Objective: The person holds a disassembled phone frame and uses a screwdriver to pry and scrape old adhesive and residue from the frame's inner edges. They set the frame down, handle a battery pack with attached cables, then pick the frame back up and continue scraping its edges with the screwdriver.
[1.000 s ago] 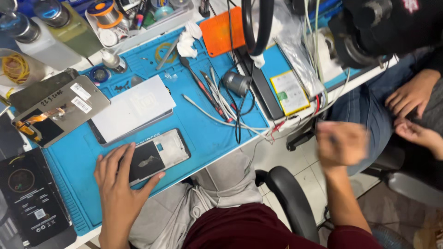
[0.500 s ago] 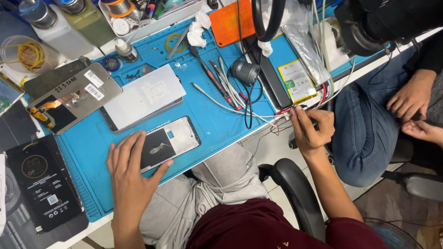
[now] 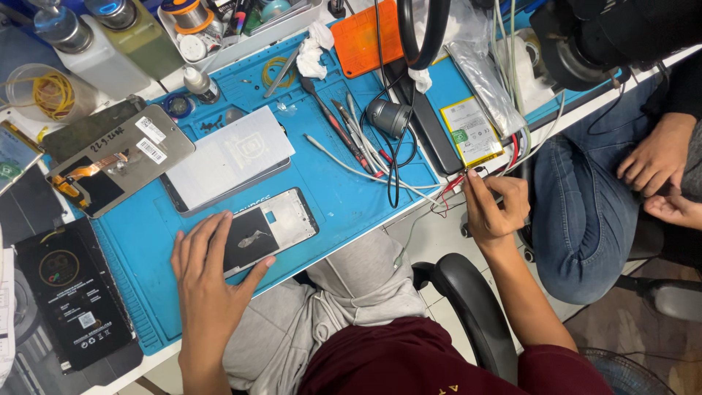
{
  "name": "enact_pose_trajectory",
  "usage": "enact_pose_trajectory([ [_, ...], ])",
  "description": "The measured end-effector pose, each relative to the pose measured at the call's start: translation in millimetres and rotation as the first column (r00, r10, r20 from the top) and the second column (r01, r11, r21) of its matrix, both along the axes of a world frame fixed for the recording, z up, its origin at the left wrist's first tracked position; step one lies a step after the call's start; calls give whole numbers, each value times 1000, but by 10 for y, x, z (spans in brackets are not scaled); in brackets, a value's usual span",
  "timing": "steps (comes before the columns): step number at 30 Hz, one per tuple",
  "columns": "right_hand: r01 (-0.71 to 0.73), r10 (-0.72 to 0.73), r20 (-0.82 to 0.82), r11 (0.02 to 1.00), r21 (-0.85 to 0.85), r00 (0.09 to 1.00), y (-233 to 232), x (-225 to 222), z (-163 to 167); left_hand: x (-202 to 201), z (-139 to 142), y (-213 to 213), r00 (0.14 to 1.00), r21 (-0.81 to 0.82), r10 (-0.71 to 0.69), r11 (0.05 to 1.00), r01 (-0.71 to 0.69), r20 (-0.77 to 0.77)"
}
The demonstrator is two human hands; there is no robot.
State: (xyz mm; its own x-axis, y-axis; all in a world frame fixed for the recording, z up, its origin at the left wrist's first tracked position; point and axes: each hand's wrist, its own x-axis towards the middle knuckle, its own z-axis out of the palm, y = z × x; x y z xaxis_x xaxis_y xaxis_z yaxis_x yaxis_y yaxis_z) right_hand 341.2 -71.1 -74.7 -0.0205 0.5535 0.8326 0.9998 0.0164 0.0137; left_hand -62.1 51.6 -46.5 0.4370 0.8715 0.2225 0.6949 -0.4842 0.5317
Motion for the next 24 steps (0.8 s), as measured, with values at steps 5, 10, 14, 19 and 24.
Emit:
enact_pose_trajectory([
  [5,5,-5,0,1000,-1,1000,-8,1,-9,1,3,3,1000,0,-1,1000,1,4],
  [10,-3,3,4,1000,8,1000,4,3,-23,0,2,2,1000,0,-4,1000,4,6],
  [14,-7,7,4,1000,1,1000,-5,1,-21,-5,-1,-3,1000,-7,-2,1000,2,2],
  [19,-4,4,-2,1000,-6,1000,-15,-1,-20,-8,-6,-5,1000,-9,1,1000,-1,6],
  [24,1,-1,-8,1000,-10,1000,-20,-10,-24,-10,-6,-3,1000,-4,-1,1000,1,6],
])
